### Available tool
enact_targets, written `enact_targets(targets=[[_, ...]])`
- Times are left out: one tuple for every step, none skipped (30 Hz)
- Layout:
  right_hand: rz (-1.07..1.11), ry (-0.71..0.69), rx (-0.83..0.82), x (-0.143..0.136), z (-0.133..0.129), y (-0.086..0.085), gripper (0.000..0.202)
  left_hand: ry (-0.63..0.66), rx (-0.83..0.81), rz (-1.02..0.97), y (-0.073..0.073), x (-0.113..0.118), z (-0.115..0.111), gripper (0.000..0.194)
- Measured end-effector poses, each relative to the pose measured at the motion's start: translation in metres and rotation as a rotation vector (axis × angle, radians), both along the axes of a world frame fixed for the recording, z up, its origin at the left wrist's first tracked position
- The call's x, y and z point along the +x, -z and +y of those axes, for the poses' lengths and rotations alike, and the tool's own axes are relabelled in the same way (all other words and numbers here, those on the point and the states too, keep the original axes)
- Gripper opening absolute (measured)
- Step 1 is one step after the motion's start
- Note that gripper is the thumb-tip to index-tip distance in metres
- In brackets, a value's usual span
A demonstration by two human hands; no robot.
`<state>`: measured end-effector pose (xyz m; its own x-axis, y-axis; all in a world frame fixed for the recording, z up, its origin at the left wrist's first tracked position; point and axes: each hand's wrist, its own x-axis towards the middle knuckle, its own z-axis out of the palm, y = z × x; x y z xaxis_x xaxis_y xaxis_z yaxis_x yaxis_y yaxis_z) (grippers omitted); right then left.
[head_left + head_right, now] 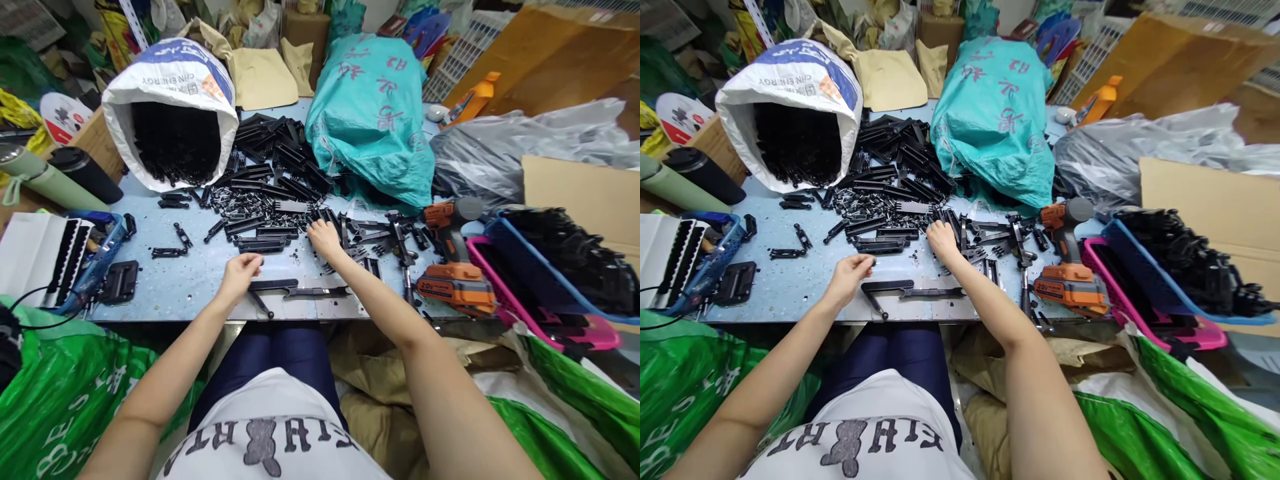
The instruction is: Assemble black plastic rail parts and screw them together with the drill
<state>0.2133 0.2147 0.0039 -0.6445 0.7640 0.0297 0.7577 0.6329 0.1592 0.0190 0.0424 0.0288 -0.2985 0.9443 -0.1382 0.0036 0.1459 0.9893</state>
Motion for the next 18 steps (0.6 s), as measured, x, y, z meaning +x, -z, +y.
enact_targets(targets=[[0.007,0.009,0.001,0.001,-0.002,0.002,0.026,-0.047,-0.068,-0.18,0.002,-0.011,-0.012,0.033],[0.011,0.012,0.0,0.003,-0.005,0.004,0.026,-0.085,-0.121,-0.315,0.006,-0.019,-0.023,0.04],[0.021,0.012,-0.005,0.005,-0.009,0.005,0.024,-0.115,-0.153,-0.403,0.01,-0.024,-0.031,0.044],[0.042,0.011,-0.018,0.008,-0.013,0.006,0.023,-0.137,-0.17,-0.45,0.014,-0.027,-0.038,0.047],[0.081,0.016,-0.039,0.011,-0.018,0.006,0.022,-0.155,-0.176,-0.467,0.017,-0.028,-0.042,0.048],[0.139,0.026,-0.067,0.013,-0.023,0.005,0.022,-0.166,-0.175,-0.462,0.02,-0.028,-0.045,0.049],[0.213,0.043,-0.096,0.016,-0.029,0.004,0.023,-0.169,-0.174,-0.439,0.023,-0.027,-0.046,0.049],[0.298,0.059,-0.122,0.018,-0.034,0.002,0.025,-0.162,-0.175,-0.397,0.024,-0.026,-0.047,0.047],[0.387,0.062,-0.144,0.021,-0.04,0.0,0.025,-0.144,-0.176,-0.333,0.025,-0.026,-0.046,0.045],[0.474,0.051,-0.161,0.024,-0.045,-0.003,0.025,-0.125,-0.174,-0.246,0.026,-0.026,-0.046,0.042],[0.553,0.028,-0.172,0.026,-0.05,-0.006,0.024,-0.106,-0.16,-0.141,0.026,-0.027,-0.045,0.038],[0.622,-0.003,-0.179,0.028,-0.055,-0.01,0.023,-0.091,-0.134,-0.027,0.026,-0.027,-0.043,0.035],[0.68,-0.031,-0.187,0.03,-0.061,-0.014,0.022,-0.079,-0.102,0.08,0.025,-0.028,-0.042,0.032],[0.727,-0.055,-0.201,0.031,-0.066,-0.018,0.022,-0.066,-0.072,0.17,0.025,-0.029,-0.041,0.031],[0.763,-0.068,-0.225,0.032,-0.072,-0.021,0.021,-0.052,-0.047,0.24,0.024,-0.029,-0.039,0.031],[0.791,-0.071,-0.259,0.031,-0.078,-0.024,0.021,-0.028,-0.034,0.289,0.023,-0.03,-0.038,0.032],[0.815,-0.07,-0.301,0.03,-0.084,-0.025,0.021,0.006,-0.034,0.319,0.023,-0.031,-0.037,0.032],[0.838,-0.069,-0.344,0.029,-0.09,-0.026,0.021,0.039,-0.042,0.332,0.023,-0.031,-0.036,0.033]])
